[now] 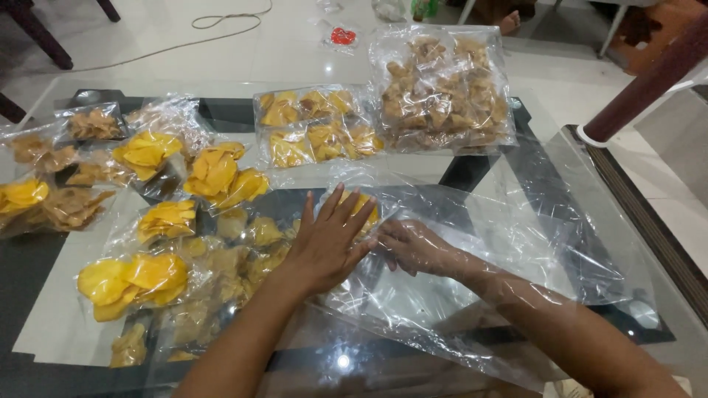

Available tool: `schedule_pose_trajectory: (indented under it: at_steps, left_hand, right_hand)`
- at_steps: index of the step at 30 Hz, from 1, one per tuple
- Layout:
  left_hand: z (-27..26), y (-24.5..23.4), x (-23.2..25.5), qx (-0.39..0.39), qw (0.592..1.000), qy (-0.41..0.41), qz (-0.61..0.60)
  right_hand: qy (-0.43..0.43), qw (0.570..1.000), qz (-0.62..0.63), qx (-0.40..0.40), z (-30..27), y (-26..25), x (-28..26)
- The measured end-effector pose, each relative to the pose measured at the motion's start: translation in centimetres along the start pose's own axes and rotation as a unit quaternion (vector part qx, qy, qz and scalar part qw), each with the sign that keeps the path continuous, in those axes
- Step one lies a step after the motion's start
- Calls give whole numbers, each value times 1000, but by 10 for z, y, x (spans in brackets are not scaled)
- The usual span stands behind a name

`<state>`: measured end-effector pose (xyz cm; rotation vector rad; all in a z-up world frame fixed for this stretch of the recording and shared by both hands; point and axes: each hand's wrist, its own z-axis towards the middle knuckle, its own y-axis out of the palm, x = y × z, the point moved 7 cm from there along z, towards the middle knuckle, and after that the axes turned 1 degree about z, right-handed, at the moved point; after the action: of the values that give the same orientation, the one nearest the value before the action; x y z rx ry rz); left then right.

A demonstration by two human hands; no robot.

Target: Manually packing individual slices of dried food into small plastic bags on a glass table.

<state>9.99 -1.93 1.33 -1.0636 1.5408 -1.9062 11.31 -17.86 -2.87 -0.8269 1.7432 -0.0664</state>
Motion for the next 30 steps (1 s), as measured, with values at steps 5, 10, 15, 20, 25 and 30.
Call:
schedule_pose_trajectory:
  at_steps: [5, 10, 15, 20, 25, 30]
  left_hand:
    - [-3, -6, 2, 6, 1000, -3, 22]
    - [-3, -7, 3, -5, 999, 10, 33]
    - [1, 1, -7, 7, 999, -9, 37]
    - [2, -1, -15, 13, 997, -54, 49]
    - [1, 3, -25, 5, 992, -114, 49]
    - [8, 15, -38, 168, 980, -98, 42]
  right_hand:
    - [-55, 995, -17, -84, -3, 3, -17]
    - [-105, 980, -42, -163, -1, 5, -20]
    - [-61, 958, -277, -43, 19, -6, -13]
    - [-35, 959, -282, 1, -5, -43, 5]
    - [57, 992, -50, 100, -26, -129, 60]
    - [3, 940, 211, 268, -71, -191, 52]
